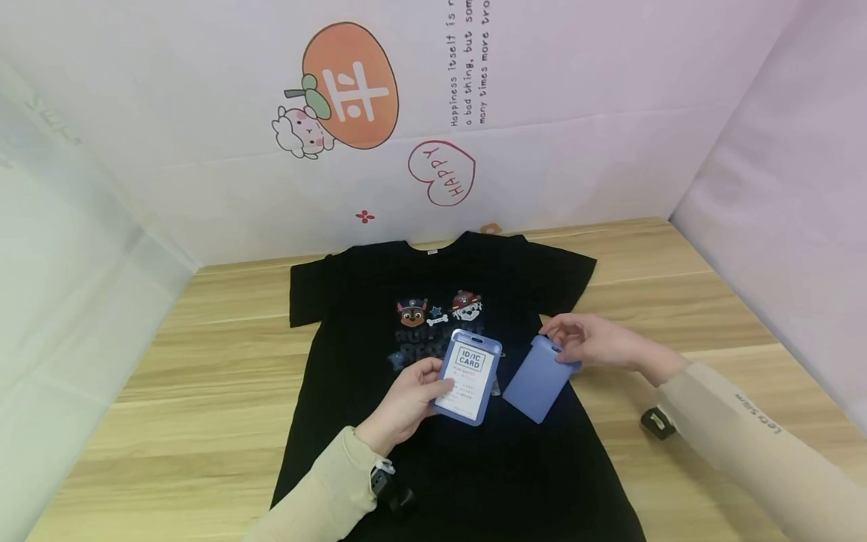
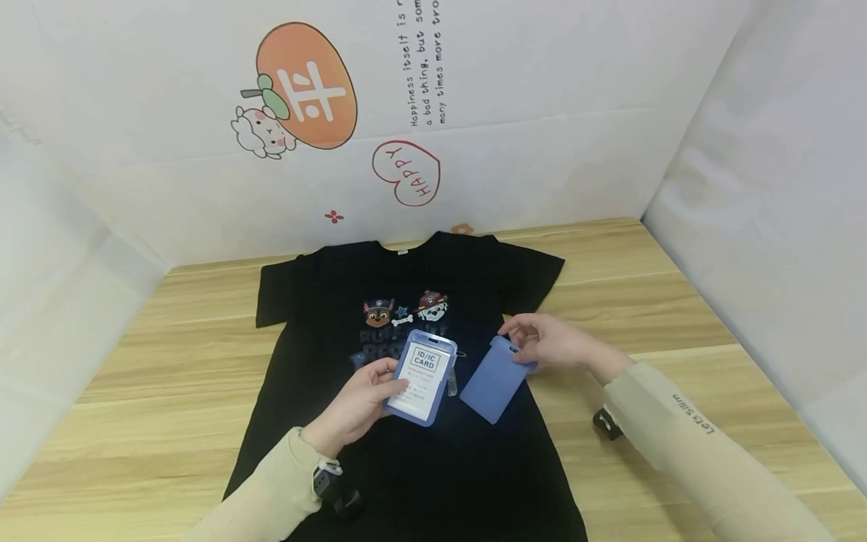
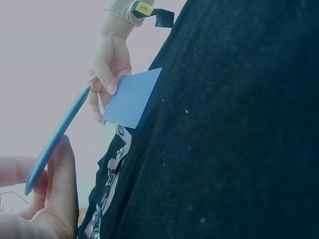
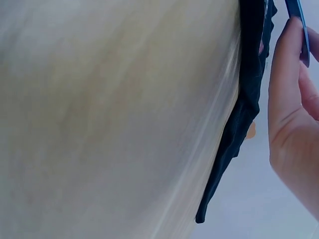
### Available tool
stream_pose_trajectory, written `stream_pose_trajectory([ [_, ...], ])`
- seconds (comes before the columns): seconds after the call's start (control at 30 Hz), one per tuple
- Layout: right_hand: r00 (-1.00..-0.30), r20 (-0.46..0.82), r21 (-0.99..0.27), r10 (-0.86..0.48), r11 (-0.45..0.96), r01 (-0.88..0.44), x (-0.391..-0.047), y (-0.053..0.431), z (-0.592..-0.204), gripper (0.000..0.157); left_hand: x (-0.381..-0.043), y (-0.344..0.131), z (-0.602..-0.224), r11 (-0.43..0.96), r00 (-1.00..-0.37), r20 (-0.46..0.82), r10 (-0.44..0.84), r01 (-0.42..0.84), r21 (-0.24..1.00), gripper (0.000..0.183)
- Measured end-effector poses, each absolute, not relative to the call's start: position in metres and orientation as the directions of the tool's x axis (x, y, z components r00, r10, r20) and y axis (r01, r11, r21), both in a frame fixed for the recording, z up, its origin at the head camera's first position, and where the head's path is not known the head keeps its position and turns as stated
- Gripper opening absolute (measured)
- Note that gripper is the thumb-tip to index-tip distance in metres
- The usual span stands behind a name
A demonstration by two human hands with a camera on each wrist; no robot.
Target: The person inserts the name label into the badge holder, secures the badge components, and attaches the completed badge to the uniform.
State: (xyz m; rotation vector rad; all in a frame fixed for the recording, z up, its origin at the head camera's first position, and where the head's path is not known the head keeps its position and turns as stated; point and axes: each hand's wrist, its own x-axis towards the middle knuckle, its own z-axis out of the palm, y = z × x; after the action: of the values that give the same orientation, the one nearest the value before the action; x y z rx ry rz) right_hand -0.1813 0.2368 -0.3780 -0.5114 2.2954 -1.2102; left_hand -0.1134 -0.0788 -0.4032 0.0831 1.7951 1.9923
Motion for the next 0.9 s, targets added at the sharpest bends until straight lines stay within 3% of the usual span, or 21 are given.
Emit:
stream_pose_trajectory([
  [0.5, -0.808, -0.239, -0.889, -0.538, 0.456, -0.041, -0.178, 0.236, -0.372, 0.044, -0.112, -0.079, -0.398, -0.037, -0.898, -0.246, 0.366, -0.278, 0.960, 0.027],
  [0.9, -0.899, -0.132, -0.959, -0.418, 0.283, 0.009, -0.177, 0.237, -0.369, 0.046, -0.112, -0.079, -0.399, -0.048, -0.894, -0.249, 0.373, -0.286, 0.957, 0.026],
])
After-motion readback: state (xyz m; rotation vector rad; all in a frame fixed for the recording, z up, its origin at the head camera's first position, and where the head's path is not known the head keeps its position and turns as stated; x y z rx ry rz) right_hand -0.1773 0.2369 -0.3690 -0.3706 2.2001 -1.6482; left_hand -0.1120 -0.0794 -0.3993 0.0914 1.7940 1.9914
